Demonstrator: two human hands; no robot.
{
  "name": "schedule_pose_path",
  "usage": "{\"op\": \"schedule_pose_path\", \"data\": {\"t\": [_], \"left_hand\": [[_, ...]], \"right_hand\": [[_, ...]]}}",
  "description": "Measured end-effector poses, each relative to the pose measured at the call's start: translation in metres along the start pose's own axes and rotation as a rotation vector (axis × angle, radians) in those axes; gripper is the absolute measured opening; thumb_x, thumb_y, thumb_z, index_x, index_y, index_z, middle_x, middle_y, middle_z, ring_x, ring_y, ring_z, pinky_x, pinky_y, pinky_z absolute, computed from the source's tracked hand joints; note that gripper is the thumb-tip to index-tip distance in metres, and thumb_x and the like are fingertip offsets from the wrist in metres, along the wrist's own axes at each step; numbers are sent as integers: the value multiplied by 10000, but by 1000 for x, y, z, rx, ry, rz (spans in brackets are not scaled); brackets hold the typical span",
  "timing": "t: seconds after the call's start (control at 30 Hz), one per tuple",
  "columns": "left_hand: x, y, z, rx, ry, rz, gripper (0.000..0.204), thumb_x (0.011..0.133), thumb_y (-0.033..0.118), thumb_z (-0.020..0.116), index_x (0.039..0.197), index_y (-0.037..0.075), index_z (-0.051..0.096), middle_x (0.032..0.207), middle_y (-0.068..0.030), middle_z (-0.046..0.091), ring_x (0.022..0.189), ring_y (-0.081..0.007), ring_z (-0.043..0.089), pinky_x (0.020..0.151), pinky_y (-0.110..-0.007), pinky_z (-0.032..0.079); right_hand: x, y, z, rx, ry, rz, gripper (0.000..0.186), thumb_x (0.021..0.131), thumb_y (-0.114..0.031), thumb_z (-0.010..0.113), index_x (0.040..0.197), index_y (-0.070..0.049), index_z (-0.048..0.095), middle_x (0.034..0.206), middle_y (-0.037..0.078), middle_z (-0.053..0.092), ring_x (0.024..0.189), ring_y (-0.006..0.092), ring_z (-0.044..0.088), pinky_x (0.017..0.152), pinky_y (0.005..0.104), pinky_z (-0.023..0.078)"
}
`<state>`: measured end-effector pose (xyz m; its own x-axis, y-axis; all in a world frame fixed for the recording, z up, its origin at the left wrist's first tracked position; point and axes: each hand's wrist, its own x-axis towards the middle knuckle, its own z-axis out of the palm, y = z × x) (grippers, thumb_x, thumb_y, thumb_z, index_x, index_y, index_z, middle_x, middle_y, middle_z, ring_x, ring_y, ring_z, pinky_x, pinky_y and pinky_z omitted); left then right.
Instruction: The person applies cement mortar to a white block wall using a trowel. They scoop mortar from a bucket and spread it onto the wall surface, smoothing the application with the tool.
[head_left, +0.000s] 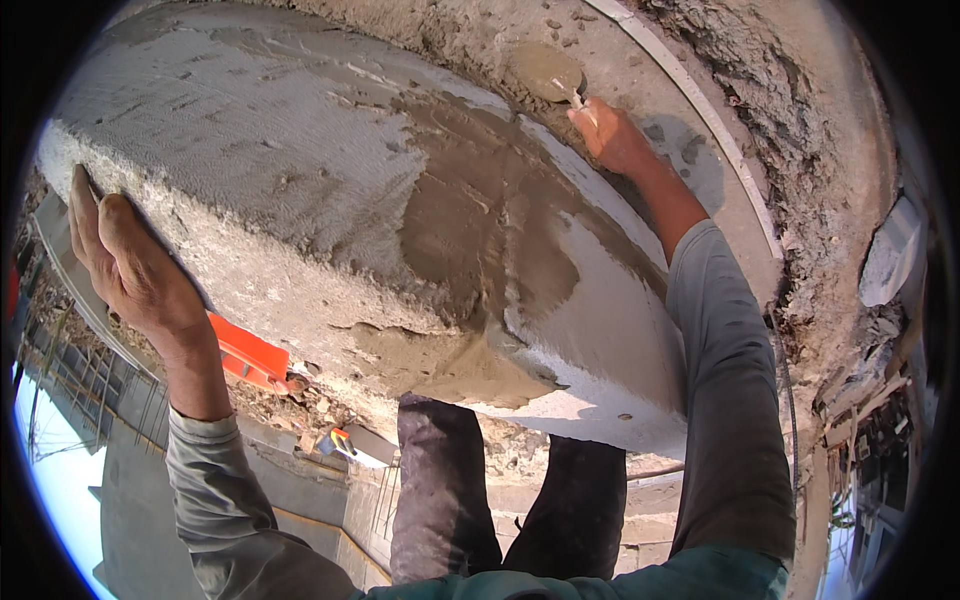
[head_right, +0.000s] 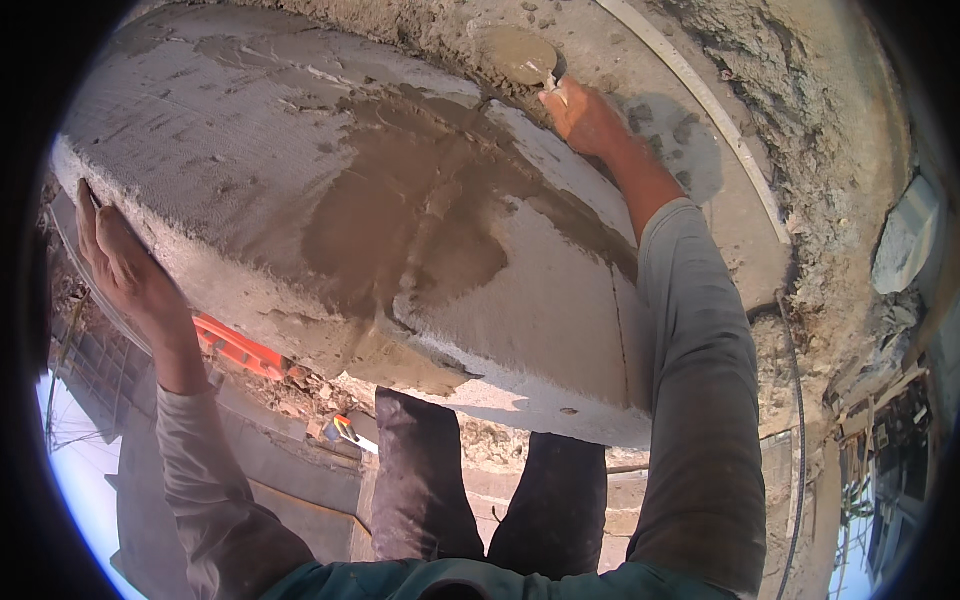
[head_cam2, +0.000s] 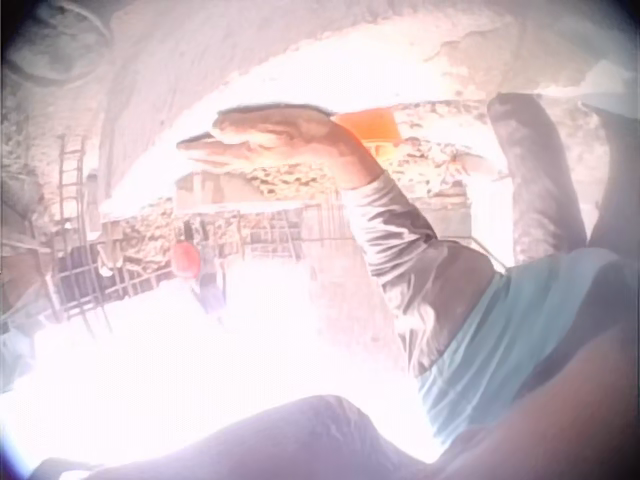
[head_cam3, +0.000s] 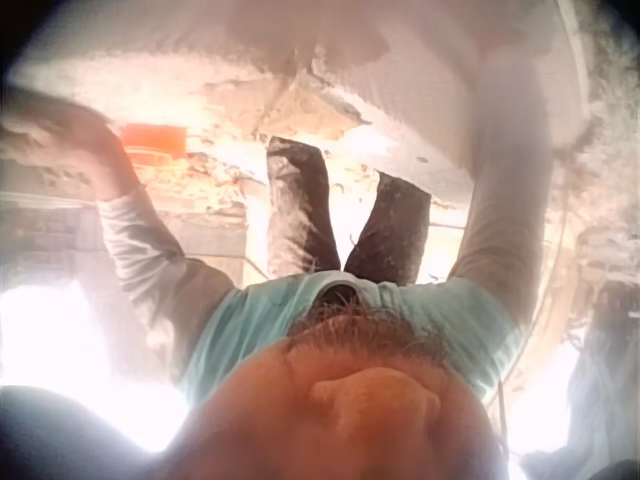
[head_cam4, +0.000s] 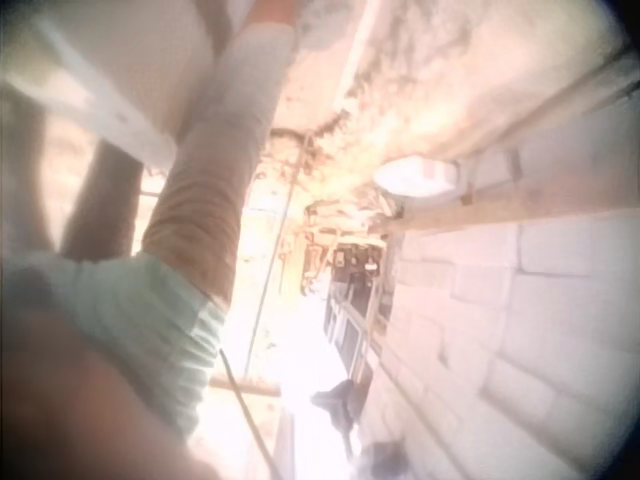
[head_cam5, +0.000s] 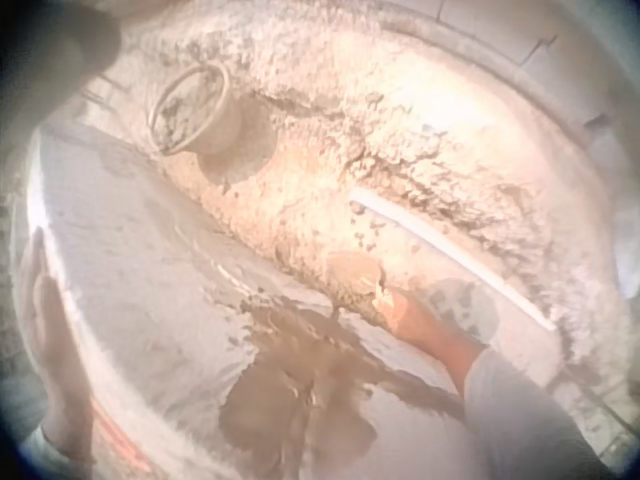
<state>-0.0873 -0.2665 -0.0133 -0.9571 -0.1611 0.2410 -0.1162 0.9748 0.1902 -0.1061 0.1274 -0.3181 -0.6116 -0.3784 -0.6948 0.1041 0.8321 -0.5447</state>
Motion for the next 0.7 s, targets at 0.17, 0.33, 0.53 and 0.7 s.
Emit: {"op": "schedule_pose_path", "data": {"t": [0.17,0.33,0.53,0.7], "left_hand": [[3,-4,-2,152,-39,132,462,1043,262,375,1362,-62,455,1371,-192,507,1246,-298,488,1049,-358,364],[2,6,-2,124,-44,49,453,1047,249,388,1365,-69,448,1344,-167,529,1217,-242,511,1031,-329,381],[0,2,0,-39,-43,-56,469,1053,277,378,1376,-53,457,1378,-134,493,1222,-193,491,1053,-319,360],[1,2,-4,10,-48,-8,525,1049,358,361,1375,-41,464,1347,-179,514,1199,-245,523,1032,-354,399]], "right_hand": [[16,29,-19,-190,-155,-89,530,987,-403,451,1095,104,564,980,300,647,961,419,633,842,472,494],[-14,49,-31,-169,-425,201,538,982,-409,449,1135,93,568,1105,291,619,1065,385,604,928,482,457],[-71,110,-8,-221,-266,188,485,963,-381,478,1163,50,573,1134,298,613,1094,395,596,941,499,448],[-135,152,-28,-271,-271,296,500,968,-388,493,1207,47,550,1114,318,609,1070,447,586,923,493,461]]}}
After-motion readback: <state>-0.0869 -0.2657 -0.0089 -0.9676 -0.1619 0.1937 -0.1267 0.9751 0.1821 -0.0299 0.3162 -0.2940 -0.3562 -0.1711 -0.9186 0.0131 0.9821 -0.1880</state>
